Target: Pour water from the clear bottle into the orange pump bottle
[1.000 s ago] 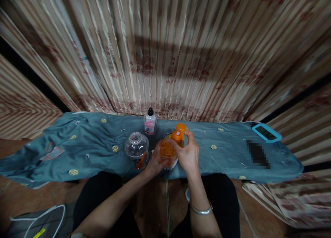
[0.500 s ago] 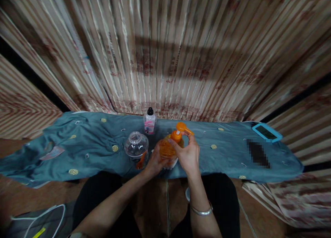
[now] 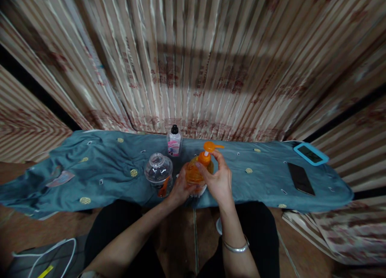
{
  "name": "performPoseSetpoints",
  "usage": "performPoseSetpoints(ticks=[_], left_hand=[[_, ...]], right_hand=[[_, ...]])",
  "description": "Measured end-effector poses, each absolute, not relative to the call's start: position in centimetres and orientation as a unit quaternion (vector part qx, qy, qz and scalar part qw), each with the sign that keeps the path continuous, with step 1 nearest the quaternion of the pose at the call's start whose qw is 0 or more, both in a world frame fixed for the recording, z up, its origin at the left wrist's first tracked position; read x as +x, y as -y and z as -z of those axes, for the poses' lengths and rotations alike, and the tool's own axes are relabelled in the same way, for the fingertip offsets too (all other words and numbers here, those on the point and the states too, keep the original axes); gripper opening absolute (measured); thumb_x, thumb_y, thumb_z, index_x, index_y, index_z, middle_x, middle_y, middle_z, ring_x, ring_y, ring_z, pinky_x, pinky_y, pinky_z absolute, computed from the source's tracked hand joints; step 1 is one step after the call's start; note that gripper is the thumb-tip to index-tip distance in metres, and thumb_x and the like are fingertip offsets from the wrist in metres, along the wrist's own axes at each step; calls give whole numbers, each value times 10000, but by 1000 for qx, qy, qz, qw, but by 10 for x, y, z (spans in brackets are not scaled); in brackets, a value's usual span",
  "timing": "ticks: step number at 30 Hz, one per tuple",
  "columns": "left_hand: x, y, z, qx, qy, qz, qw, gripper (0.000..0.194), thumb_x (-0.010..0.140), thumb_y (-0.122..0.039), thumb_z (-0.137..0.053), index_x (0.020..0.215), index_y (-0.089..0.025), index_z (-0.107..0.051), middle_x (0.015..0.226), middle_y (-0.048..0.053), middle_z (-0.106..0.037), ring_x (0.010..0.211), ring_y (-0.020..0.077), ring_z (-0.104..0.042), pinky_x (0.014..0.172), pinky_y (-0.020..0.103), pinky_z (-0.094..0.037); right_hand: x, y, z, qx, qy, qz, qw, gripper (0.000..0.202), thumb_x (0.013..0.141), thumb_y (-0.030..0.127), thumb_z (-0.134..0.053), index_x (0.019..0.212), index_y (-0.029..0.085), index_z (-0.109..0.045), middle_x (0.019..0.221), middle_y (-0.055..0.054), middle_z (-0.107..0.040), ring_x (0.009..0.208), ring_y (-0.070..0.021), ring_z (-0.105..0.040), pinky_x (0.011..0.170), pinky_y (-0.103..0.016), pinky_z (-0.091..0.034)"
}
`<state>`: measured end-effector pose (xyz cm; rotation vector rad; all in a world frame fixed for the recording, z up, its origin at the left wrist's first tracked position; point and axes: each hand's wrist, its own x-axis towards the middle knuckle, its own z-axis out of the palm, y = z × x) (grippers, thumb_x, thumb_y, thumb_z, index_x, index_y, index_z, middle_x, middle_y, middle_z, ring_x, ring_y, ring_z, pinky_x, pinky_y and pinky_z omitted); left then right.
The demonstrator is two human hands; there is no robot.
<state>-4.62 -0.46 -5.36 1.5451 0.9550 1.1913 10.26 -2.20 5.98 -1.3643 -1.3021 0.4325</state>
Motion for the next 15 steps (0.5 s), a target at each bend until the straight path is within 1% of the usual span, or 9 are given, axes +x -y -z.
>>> performPoseSetpoints(ticks=[3,6,9,12,15], left_hand=[[-46,4,53,632,-390,-481,466,844,771,-381,-840,1505,-204,-463,1505,178,-588,1451,382,-529,1275,603,-371],[-46,4,54,635,-389,-481,463,855,766,-386,-844,1506,-190,-461,1499,185,-587,1443,403,-533,1259,636,-385],[-46,4,55,639,-386,-486,455,857,775,-401,-831,1513,-177,-457,1517,197,-571,1453,418,-519,1260,642,-382],[-46,4,57,645,-380,-487,450,835,804,-418,-811,1525,-207,-444,1534,173,-566,1459,397,-519,1270,610,-384],[-46,2,61,651,-376,-484,448,850,804,-442,-815,1523,-195,-435,1535,186,-560,1458,405,-517,1260,634,-383]], right_hand=[[103,20,-61,-590,542,-174,573,580,726,608,-843,1089,192,-663,1169,-111,-693,1157,-316,-649,1084,-577,-449],[102,20,-63,-588,544,-180,570,523,740,600,-825,1039,201,-670,1122,-102,-703,1112,-305,-659,1078,-580,-452],[102,22,-66,-581,557,-187,564,504,788,578,-775,1091,187,-677,1130,-114,-710,1121,-295,-665,1104,-580,-444],[101,25,-69,-579,571,-191,550,489,819,577,-715,1109,185,-682,1127,-123,-718,1151,-296,-667,1112,-568,-450],[100,25,-73,-592,573,-185,535,569,781,618,-716,1136,175,-682,1147,-146,-713,1178,-319,-661,1116,-564,-454]])
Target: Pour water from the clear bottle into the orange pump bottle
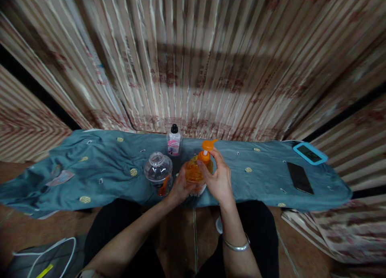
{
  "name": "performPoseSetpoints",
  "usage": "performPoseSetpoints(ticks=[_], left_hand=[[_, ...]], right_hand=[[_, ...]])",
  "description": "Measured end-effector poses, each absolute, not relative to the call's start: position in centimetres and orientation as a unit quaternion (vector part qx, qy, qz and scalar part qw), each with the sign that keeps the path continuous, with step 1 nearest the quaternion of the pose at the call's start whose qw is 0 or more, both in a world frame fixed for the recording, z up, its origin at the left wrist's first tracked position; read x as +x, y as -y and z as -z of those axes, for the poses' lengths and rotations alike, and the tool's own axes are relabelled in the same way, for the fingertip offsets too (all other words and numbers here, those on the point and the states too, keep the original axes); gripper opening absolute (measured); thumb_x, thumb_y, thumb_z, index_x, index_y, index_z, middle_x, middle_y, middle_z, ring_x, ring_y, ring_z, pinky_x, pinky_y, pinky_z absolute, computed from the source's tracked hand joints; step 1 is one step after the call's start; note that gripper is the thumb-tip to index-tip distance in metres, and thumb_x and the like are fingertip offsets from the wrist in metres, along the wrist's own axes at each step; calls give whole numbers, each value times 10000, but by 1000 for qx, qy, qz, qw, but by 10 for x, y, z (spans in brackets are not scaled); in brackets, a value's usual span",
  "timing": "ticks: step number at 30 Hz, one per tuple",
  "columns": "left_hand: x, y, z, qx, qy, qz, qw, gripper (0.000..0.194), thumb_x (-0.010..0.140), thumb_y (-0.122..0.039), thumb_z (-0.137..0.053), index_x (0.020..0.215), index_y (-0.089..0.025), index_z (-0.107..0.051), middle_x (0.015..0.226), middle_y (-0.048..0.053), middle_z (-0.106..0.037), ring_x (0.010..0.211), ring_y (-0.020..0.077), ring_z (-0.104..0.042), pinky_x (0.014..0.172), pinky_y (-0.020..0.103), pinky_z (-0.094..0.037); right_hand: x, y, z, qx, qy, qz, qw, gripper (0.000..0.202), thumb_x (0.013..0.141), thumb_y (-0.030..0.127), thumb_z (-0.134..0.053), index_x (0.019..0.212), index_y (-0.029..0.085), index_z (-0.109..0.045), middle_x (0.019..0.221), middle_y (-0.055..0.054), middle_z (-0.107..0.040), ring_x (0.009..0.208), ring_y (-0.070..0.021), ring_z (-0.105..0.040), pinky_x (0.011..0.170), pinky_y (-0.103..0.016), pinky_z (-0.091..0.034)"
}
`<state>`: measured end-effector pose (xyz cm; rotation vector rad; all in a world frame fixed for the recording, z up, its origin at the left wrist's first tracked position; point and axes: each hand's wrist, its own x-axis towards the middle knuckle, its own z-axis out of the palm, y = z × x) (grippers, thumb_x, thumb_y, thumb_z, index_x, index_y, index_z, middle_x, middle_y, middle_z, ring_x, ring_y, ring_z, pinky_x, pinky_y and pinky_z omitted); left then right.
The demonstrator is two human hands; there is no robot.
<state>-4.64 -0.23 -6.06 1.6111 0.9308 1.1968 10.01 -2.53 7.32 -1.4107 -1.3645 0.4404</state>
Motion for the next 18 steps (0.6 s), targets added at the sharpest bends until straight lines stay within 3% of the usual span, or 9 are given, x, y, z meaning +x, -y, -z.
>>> performPoseSetpoints(ticks=[3,6,13,18], left_hand=[[-47,1,63,655,-373,-486,442,844,806,-444,-819,1513,-181,-440,1532,202,-553,1463,422,-508,1256,658,-376],[-48,1,62,663,-369,-481,440,844,815,-446,-811,1523,-191,-428,1539,199,-548,1466,420,-503,1255,662,-376],[-47,2,57,648,-361,-493,455,860,807,-498,-806,1520,-186,-441,1515,186,-567,1432,418,-537,1241,642,-407],[-45,2,56,635,-383,-486,461,872,762,-431,-863,1502,-212,-457,1515,170,-578,1452,406,-522,1265,625,-381]], right_hand=[[98,24,-78,-617,561,-173,524,720,682,682,-762,1128,123,-679,1126,-192,-698,1181,-383,-651,1109,-593,-452],[96,24,-84,-627,556,-175,516,697,672,714,-748,1044,127,-697,1028,-178,-696,1143,-411,-658,1086,-599,-461],[100,27,-97,-591,574,-174,538,514,786,626,-741,1067,196,-712,1111,-88,-727,1105,-323,-664,1107,-517,-413],[106,23,-101,-544,591,-185,567,391,816,541,-800,1044,234,-716,1051,-40,-737,1042,-256,-673,1030,-436,-474]])
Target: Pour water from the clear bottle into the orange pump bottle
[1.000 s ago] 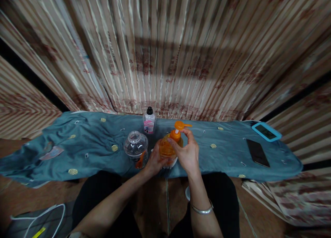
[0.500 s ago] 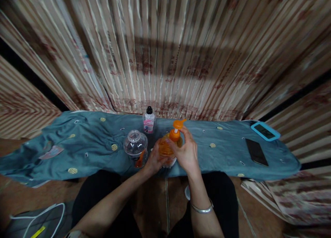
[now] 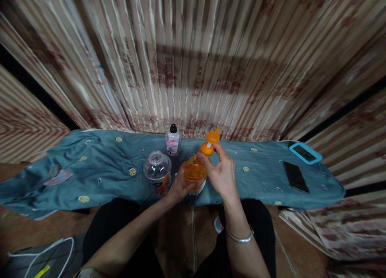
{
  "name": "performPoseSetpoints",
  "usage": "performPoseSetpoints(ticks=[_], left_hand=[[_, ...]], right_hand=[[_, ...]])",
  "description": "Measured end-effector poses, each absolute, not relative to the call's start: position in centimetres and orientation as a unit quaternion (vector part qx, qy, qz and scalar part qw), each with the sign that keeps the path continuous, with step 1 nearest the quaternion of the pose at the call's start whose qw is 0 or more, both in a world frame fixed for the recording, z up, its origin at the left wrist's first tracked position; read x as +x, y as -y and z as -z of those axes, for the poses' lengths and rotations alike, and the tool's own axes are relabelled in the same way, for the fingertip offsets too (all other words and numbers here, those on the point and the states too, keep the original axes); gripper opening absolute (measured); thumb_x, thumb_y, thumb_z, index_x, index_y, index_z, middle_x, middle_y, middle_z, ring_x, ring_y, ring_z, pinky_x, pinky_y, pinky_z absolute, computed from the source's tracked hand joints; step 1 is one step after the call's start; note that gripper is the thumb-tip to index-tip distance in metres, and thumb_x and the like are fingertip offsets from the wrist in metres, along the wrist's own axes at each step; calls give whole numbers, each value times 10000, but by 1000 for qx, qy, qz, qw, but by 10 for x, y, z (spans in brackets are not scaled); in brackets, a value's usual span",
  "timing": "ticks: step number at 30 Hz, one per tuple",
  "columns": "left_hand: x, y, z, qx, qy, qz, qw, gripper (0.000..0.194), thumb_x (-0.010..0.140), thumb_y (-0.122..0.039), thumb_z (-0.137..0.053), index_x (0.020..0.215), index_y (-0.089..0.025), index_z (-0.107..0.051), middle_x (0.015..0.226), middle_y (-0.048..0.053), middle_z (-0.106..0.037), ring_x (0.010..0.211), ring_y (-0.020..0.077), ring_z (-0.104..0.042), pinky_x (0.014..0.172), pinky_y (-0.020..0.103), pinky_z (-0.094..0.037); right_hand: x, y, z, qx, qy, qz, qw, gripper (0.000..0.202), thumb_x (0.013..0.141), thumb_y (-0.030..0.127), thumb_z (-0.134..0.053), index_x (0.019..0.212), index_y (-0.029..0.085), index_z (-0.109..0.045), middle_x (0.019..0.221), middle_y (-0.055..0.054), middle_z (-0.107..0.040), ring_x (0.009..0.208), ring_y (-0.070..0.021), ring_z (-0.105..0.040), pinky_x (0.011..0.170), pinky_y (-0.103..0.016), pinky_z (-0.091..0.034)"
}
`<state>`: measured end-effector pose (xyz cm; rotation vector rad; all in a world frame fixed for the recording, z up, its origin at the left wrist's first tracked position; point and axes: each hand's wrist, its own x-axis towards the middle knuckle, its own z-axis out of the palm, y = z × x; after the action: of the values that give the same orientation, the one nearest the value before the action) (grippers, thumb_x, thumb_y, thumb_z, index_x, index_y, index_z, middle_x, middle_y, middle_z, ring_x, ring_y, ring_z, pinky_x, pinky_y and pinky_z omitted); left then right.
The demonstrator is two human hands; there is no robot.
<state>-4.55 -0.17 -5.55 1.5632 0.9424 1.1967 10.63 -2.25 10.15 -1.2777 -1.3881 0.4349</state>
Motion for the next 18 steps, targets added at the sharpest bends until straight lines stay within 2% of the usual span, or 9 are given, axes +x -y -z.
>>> performPoseSetpoints(ticks=[6,10,15,18], left_hand=[[-45,2,50,640,-384,-482,459,837,772,-408,-841,1483,-183,-461,1517,180,-584,1457,399,-525,1276,627,-366],[-45,4,48,635,-397,-481,456,813,773,-409,-843,1465,-169,-491,1500,184,-598,1458,389,-532,1285,578,-377],[-46,4,49,632,-405,-481,452,824,754,-382,-849,1467,-167,-497,1506,193,-593,1454,417,-528,1272,635,-368],[-47,5,45,635,-404,-477,454,796,763,-360,-828,1467,-174,-507,1509,180,-596,1456,409,-530,1282,606,-371]], right_hand=[[115,19,-125,-455,604,-185,627,348,790,505,-845,942,235,-686,940,5,-726,859,-161,-679,812,-275,-546],[120,19,-139,-469,619,-132,616,310,789,394,-881,1007,236,-727,955,27,-721,855,-117,-659,840,-223,-502],[121,26,-150,-454,640,-113,609,250,820,376,-859,967,241,-708,922,48,-699,849,-111,-652,832,-216,-504],[122,31,-155,-450,636,-100,619,225,842,367,-841,955,237,-696,918,41,-698,818,-114,-651,792,-230,-512]])
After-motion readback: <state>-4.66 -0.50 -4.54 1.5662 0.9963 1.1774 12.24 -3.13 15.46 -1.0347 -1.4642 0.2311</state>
